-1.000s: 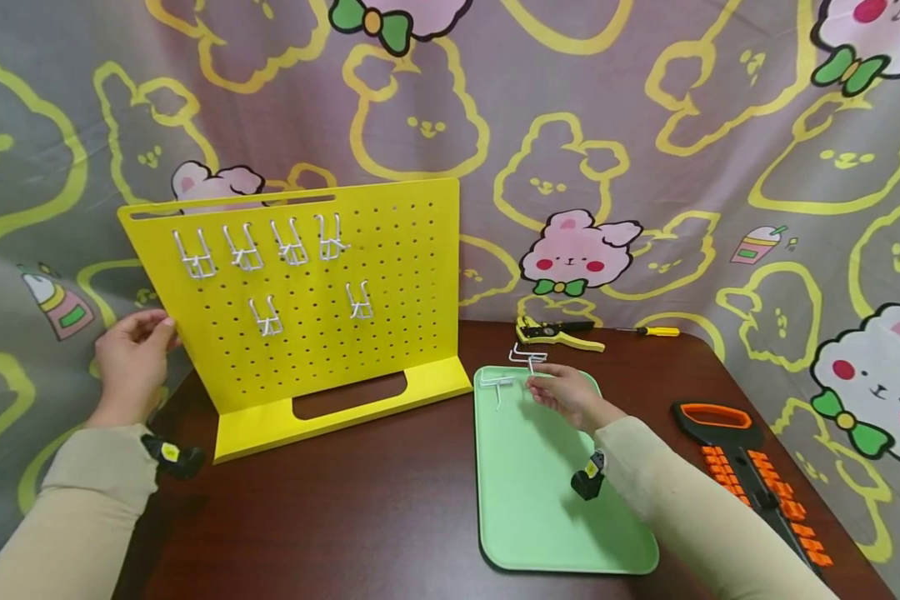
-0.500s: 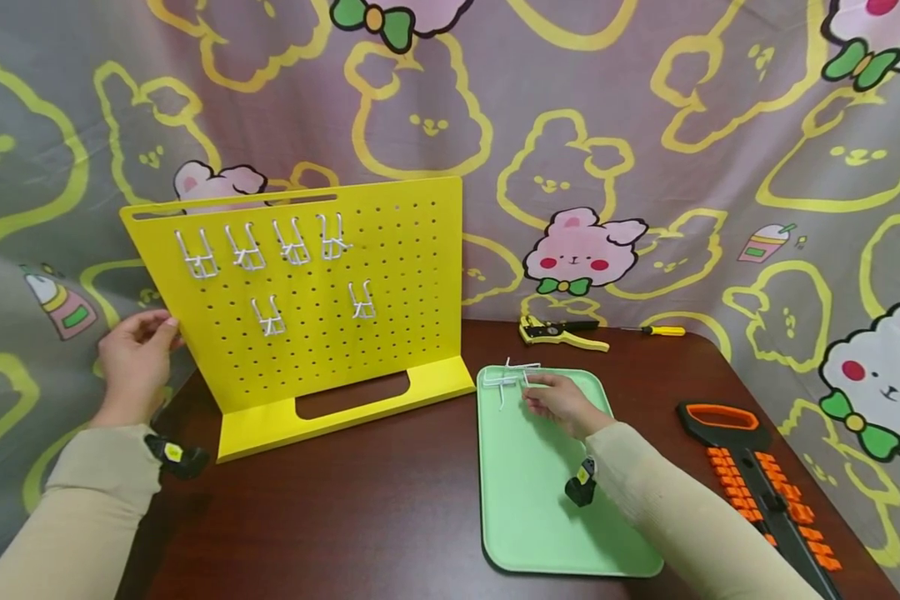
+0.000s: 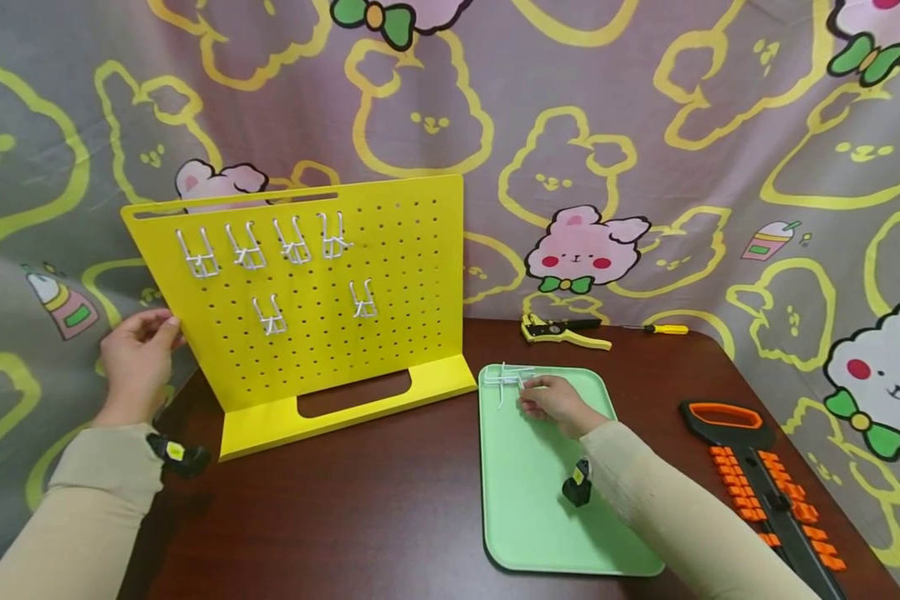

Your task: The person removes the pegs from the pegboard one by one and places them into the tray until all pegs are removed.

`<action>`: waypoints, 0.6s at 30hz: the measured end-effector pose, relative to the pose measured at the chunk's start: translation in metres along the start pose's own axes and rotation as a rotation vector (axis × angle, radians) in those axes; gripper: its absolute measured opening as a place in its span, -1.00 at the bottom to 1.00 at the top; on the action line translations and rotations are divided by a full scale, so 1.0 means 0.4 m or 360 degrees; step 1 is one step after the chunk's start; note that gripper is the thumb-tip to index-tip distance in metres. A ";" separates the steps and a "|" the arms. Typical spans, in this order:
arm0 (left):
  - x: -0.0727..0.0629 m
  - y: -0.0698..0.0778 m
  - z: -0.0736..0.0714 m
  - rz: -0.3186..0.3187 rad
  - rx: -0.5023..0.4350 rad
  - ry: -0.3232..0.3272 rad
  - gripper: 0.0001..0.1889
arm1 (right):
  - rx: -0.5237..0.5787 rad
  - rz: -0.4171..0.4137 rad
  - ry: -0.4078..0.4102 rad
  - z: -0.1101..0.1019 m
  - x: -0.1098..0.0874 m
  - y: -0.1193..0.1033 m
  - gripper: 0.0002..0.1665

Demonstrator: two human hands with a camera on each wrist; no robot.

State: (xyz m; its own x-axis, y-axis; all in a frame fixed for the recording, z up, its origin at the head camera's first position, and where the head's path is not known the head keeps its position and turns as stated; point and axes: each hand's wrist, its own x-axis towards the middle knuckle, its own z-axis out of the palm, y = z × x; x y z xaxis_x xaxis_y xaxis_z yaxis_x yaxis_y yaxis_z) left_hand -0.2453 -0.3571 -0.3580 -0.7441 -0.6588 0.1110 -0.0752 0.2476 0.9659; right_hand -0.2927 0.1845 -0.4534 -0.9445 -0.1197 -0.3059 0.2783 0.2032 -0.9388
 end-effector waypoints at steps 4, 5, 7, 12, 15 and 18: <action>0.001 -0.002 0.000 -0.0007 0.0003 -0.0001 -0.87 | -0.0029 0.0014 0.0010 0.000 0.001 0.002 -0.73; 0.001 -0.002 0.001 -0.0012 0.0014 -0.0001 -0.88 | -0.0042 0.0018 0.0015 0.001 0.000 0.002 -0.76; 0.000 -0.002 0.001 -0.0015 0.0044 -0.0004 -0.92 | -0.0076 0.0022 0.0025 0.002 -0.003 0.001 -0.81; 0.000 -0.003 0.002 -0.0013 0.0086 -0.0006 -0.89 | -0.0172 0.0029 0.0039 0.002 -0.009 -0.010 -0.85; 0.001 -0.003 0.003 -0.0017 0.0065 -0.0002 -0.89 | -0.0232 0.0017 0.0037 0.000 -0.011 -0.021 -0.86; 0.002 -0.005 0.004 -0.0027 0.0037 0.0001 -0.91 | -0.0264 -0.0018 0.0028 0.002 -0.012 -0.039 -0.85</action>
State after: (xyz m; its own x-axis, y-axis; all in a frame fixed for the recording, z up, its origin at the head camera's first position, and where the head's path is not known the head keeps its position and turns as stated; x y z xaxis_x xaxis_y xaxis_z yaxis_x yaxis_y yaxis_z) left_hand -0.2470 -0.3571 -0.3602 -0.7423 -0.6633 0.0949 -0.1028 0.2528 0.9620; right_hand -0.2925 0.1811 -0.4376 -0.9506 -0.1063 -0.2915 0.2366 0.3595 -0.9027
